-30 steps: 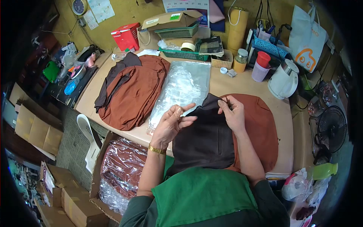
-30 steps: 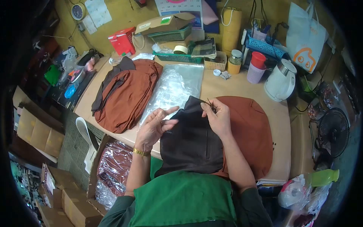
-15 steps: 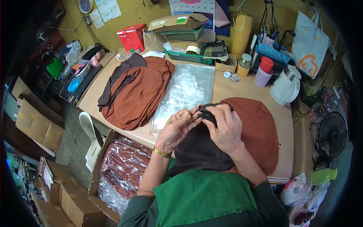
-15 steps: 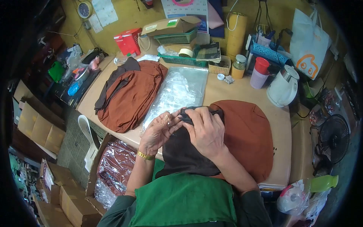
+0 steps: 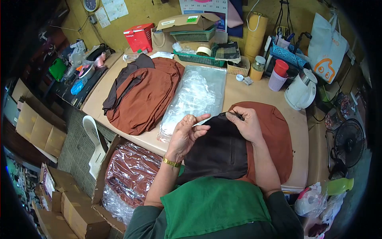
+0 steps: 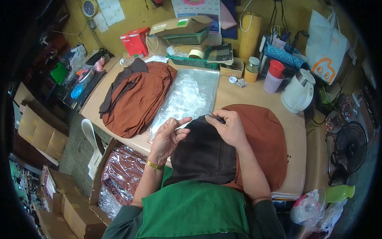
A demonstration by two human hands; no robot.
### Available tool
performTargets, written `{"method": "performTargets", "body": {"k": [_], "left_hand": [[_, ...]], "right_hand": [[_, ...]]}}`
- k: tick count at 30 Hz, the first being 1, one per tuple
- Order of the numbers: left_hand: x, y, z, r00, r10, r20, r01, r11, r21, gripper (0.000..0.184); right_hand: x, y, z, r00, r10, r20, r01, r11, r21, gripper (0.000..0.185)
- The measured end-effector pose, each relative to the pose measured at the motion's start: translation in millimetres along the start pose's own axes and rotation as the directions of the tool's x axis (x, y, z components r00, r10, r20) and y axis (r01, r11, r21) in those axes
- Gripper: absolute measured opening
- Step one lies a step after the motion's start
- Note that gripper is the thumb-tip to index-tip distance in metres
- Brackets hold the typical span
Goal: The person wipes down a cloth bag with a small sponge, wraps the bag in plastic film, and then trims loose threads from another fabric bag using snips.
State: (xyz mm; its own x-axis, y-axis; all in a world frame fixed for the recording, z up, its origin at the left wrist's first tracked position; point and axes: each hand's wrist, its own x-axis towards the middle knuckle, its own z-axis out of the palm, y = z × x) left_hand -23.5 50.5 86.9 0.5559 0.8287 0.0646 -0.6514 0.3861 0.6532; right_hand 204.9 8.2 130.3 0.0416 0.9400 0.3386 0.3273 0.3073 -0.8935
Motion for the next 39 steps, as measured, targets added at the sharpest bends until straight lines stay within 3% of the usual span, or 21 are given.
{"method": "performTargets", "body": {"k": [4, 6, 7, 9, 10, 13, 17, 20, 22, 23, 25, 27, 30, 39], "left_hand": [[1.1, -0.1, 4.7, 0.997, 0.068, -0.033, -0.068, 0.998, -0.001, 0.020], [-2.4, 0.1, 22.4, 0.982, 0.187, -0.010, -0.160, 0.865, 0.476, 0.031], [-2.1, -0.6, 30.0, 0.982, 0.186, -0.014, -0.157, 0.865, 0.476, 0.031], [1.6, -1.1, 40.3, 0.981, 0.193, -0.039, -0.083, 0.586, 0.806, 0.037], [5.4, -4.6, 31.6, 0.984, 0.110, -0.143, 0.027, 0.693, 0.721, 0.024], [5.4, -9.9, 29.1, 0.978, 0.143, -0.151, -0.024, 0.799, 0.601, 0.016], [2.2, -11.7, 20.7, 0.983, 0.109, -0.151, 0.000, 0.811, 0.585, 0.016], [1.3, -15.0, 12.9, 0.988, 0.084, -0.132, 0.005, 0.828, 0.561, 0.016], [2.3, -18.2, 10.1, 0.992, 0.064, -0.113, -0.021, 0.935, 0.353, 0.018], [2.5, -17.5, 10.3, 0.991, 0.067, -0.112, -0.023, 0.935, 0.354, 0.018], [2.0, -15.4, 10.9, 0.994, 0.072, -0.083, -0.053, 0.976, 0.212, 0.020], [0.8, -14.3, 14.3, 0.993, 0.079, -0.090, -0.060, 0.978, 0.202, 0.021], [1.5, -15.9, 14.0, 0.991, 0.096, -0.097, -0.074, 0.975, 0.209, 0.021], [-1.7, -16.7, 19.3, 0.985, 0.128, -0.115, -0.085, 0.942, 0.326, 0.017]], "right_hand": [[-0.3, -2.0, 5.4, 1.000, 0.016, 0.000, -0.016, 1.000, -0.005, 0.029], [-0.3, 0.0, 8.0, 1.000, 0.011, 0.027, -0.011, 1.000, 0.005, 0.031], [-0.7, -1.2, 8.6, 0.999, 0.014, 0.029, -0.014, 1.000, 0.007, 0.031], [0.3, -6.6, 7.8, 0.997, 0.034, 0.071, -0.035, 0.999, 0.011, 0.029], [1.3, -7.6, 7.3, 0.997, 0.035, 0.073, -0.035, 0.999, 0.011, 0.029], [4.4, -9.1, 1.0, 0.999, 0.044, 0.007, -0.044, 0.999, -0.022, 0.025], [10.5, -7.3, -6.9, 0.999, 0.044, -0.007, -0.044, 0.999, -0.013, 0.024], [15.7, -4.6, -6.0, 0.998, 0.058, -0.004, -0.058, 0.993, -0.104, 0.023], [18.8, -7.3, 1.3, 0.985, 0.032, -0.170, -0.085, 0.945, -0.315, 0.021], [18.7, -12.9, 5.9, 0.985, 0.029, -0.169, -0.082, 0.946, -0.315, 0.021], [10.3, -30.9, 13.6, 0.892, -0.335, -0.303, 0.162, 0.863, -0.478, 0.021], [-3.8, -39.9, 16.2, 0.930, -0.286, -0.230, 0.127, 0.838, -0.530, 0.022], [-18.3, -49.8, 23.6, 0.886, -0.464, 0.002, 0.336, 0.639, -0.692, 0.027], [-18.1, -41.2, 33.1, 0.817, -0.573, 0.060, 0.439, 0.551, -0.710, 0.020]]}}
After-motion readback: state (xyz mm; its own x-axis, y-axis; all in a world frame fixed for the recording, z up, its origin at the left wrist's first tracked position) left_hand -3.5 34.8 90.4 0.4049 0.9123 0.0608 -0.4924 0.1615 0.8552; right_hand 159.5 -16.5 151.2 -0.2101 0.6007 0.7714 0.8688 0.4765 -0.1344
